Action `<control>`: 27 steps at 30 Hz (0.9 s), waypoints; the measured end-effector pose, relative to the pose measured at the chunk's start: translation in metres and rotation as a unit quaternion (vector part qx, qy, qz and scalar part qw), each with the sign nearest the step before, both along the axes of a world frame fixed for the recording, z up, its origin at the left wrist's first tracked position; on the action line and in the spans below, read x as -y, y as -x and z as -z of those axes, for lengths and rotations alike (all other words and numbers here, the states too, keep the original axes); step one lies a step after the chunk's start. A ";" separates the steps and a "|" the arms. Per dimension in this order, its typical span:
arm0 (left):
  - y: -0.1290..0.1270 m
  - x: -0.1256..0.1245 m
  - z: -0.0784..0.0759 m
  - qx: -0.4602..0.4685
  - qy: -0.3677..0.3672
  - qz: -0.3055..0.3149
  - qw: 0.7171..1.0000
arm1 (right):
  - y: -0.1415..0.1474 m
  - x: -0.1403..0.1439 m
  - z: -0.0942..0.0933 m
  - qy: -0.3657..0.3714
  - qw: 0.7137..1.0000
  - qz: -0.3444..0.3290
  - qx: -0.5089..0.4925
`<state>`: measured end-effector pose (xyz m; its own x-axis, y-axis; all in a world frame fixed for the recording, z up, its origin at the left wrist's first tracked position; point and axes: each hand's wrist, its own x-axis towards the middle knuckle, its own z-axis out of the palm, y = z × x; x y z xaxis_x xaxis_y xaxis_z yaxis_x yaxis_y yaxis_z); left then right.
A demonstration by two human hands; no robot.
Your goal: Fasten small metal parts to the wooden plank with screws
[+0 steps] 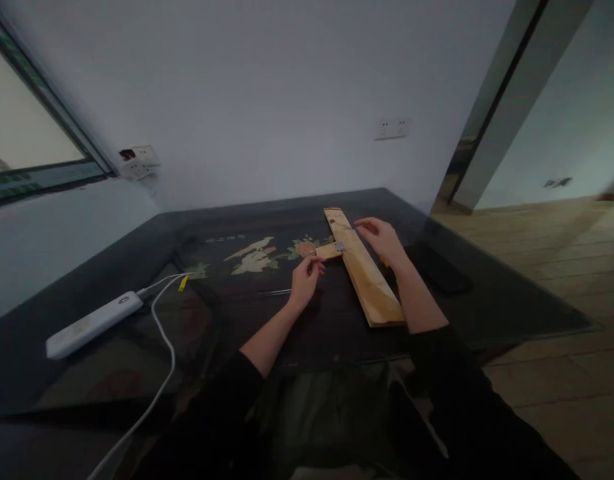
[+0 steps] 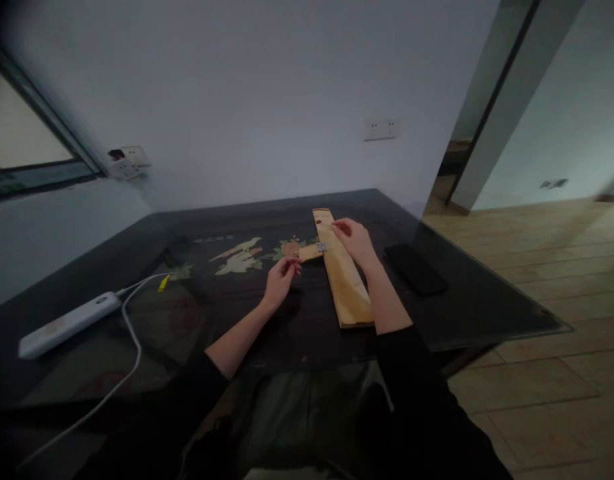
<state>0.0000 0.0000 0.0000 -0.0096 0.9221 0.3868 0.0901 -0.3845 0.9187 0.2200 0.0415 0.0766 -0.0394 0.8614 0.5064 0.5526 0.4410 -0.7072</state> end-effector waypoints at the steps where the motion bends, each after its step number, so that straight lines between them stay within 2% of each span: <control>1: 0.000 0.000 0.000 -0.005 0.002 0.002 1.000 | 0.000 -0.001 0.003 0.006 1.000 -0.007 0.019; 4: 0.000 0.000 -0.001 -0.011 0.002 0.007 1.000 | 0.007 -0.002 0.010 0.046 0.993 -0.029 0.104; 7: 0.000 0.000 -0.001 -0.019 0.003 0.012 1.000 | 0.016 -0.002 0.019 0.103 0.972 -0.012 0.213; 10: -0.001 0.001 -0.002 -0.032 0.006 0.018 0.999 | 0.022 -0.004 0.030 0.148 0.951 -0.015 0.270; 15: 0.000 0.002 -0.003 -0.048 0.002 0.019 0.999 | 0.021 -0.005 0.039 0.173 0.939 -0.014 0.296; 21: 0.000 0.002 -0.003 -0.058 0.001 0.014 0.998 | 0.020 0.002 0.035 0.229 0.919 0.011 0.321; 27: 0.001 0.002 -0.003 -0.077 -0.003 0.016 0.997 | 0.022 0.002 0.034 0.242 0.909 -0.034 0.338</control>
